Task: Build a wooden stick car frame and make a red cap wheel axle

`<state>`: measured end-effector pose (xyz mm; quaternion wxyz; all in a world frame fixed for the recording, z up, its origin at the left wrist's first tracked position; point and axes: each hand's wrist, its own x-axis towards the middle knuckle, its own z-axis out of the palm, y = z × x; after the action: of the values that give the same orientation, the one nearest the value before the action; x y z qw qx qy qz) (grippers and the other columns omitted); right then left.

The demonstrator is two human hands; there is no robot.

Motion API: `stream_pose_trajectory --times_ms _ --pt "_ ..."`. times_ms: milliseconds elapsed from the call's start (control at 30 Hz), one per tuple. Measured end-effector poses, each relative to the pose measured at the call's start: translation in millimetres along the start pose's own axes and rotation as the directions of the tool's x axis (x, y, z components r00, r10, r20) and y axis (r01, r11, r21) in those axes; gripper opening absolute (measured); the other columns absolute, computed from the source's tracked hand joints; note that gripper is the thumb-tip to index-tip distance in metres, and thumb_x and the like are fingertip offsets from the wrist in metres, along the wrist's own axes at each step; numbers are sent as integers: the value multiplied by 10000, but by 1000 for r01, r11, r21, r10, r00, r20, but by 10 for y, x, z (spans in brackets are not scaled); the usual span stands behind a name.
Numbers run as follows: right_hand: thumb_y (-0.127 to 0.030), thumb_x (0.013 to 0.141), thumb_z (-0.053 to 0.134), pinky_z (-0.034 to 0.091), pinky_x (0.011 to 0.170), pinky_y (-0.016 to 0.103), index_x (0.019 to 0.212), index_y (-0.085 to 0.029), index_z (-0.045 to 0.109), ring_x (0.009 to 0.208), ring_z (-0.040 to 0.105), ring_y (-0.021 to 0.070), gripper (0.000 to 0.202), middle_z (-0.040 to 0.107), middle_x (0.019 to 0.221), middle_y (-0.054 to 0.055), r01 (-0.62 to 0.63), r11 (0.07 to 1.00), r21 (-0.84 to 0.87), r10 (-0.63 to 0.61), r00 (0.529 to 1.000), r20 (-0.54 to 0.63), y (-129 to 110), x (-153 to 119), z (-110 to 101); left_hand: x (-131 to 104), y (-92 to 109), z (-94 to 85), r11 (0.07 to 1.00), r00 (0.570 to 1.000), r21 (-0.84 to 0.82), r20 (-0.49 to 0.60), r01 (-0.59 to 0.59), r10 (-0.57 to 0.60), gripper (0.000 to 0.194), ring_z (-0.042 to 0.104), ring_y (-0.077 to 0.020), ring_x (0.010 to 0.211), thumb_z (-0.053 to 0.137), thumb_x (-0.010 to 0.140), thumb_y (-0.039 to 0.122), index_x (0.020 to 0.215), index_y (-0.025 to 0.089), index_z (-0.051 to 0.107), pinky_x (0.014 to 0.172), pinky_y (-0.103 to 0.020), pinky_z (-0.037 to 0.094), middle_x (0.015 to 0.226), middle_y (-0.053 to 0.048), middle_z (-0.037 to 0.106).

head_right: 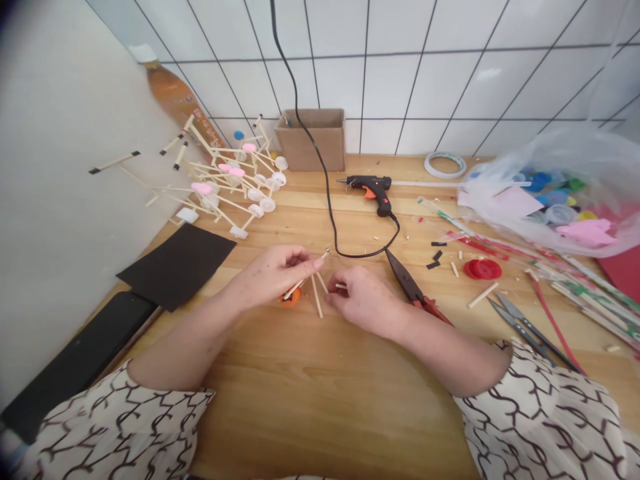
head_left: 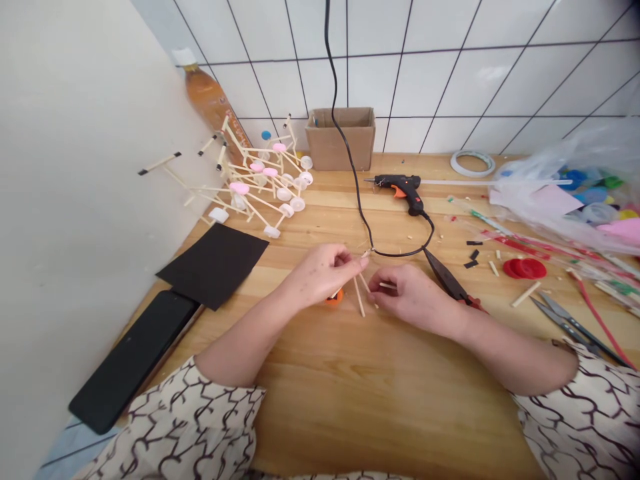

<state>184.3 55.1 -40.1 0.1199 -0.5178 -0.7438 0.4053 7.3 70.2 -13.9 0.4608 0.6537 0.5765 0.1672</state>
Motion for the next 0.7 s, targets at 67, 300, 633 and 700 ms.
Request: stream_pose_trajectory --times_ms 67,300,633,700 --pt "-197 733 564 415 594 249 684 -181 608 600 535 124 68 633 653 4 -7 1000 -9 7 1000 -5 2 -1 5 0 -22 1 1000 1000 11 -5 -27 27 407 458 -89 466 510 819 537 710 149 569 426 -195 314 536 29 493" --pt "-198 719 587 414 601 249 687 -186 590 607 540 127 33 624 652 -2 -11 999 -37 10 1000 -19 6 -10 6 -49 -39 -14 996 998 67 -26 -51 53 387 479 -105 495 525 809 528 754 150 591 449 -208 334 570 10 539" --pt "-194 706 601 401 578 248 751 -189 594 611 537 128 45 630 684 -1 10 996 -89 -12 1000 -20 14 -38 10 -223 18 -106 993 988 35 -98 -113 116 333 543 -118 562 523 836 466 791 145 596 524 -217 401 636 -3 595" --pt "-200 711 599 406 580 249 768 -191 593 617 546 130 58 635 693 -1 18 995 -93 -20 1000 -20 19 -46 9 -281 29 -123 989 982 70 -129 -131 139 292 536 -114 578 519 845 422 802 147 608 537 -215 403 667 -5 611"
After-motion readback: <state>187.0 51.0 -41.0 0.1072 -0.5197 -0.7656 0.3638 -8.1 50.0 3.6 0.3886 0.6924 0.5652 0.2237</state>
